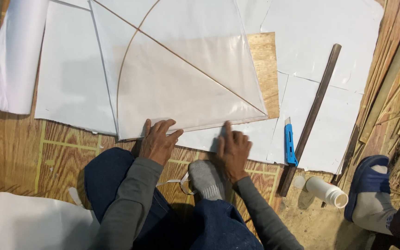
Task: The person assembles a kite by attaching a thin wooden stick to a white sheet using glue. They press the stick into place, smooth the sheet, and apply glue along the edges to secure the frame.
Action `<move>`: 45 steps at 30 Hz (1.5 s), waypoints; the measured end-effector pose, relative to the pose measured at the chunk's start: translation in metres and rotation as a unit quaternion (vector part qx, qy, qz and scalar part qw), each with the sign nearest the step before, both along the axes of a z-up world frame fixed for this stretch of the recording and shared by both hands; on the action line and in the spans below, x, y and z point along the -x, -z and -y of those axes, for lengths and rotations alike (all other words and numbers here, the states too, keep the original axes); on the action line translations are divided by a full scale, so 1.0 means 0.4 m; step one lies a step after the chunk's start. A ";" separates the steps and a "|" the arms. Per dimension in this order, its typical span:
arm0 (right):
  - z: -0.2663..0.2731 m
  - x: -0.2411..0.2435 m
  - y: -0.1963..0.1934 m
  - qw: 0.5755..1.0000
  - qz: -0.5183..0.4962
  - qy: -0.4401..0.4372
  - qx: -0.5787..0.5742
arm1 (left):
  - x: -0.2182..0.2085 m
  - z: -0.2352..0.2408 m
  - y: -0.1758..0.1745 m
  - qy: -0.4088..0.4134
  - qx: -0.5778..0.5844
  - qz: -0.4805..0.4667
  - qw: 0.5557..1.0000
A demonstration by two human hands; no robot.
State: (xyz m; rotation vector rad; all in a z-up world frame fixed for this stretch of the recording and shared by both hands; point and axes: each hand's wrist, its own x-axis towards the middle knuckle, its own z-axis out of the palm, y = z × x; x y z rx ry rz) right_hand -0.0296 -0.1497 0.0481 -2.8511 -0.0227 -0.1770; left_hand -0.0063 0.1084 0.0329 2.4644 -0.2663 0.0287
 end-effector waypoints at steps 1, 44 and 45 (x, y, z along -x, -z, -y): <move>-0.031 0.003 0.002 1.000 0.002 0.000 -0.001 | 0.000 0.001 -0.001 0.000 -0.001 0.002 1.000; 0.002 -0.012 -0.005 0.991 0.050 -0.109 0.064 | -0.009 0.003 -0.045 -0.006 -0.009 -0.023 1.000; 0.029 -0.011 -0.005 0.989 0.065 -0.093 0.090 | -0.010 0.002 -0.044 0.001 -0.013 -0.020 1.000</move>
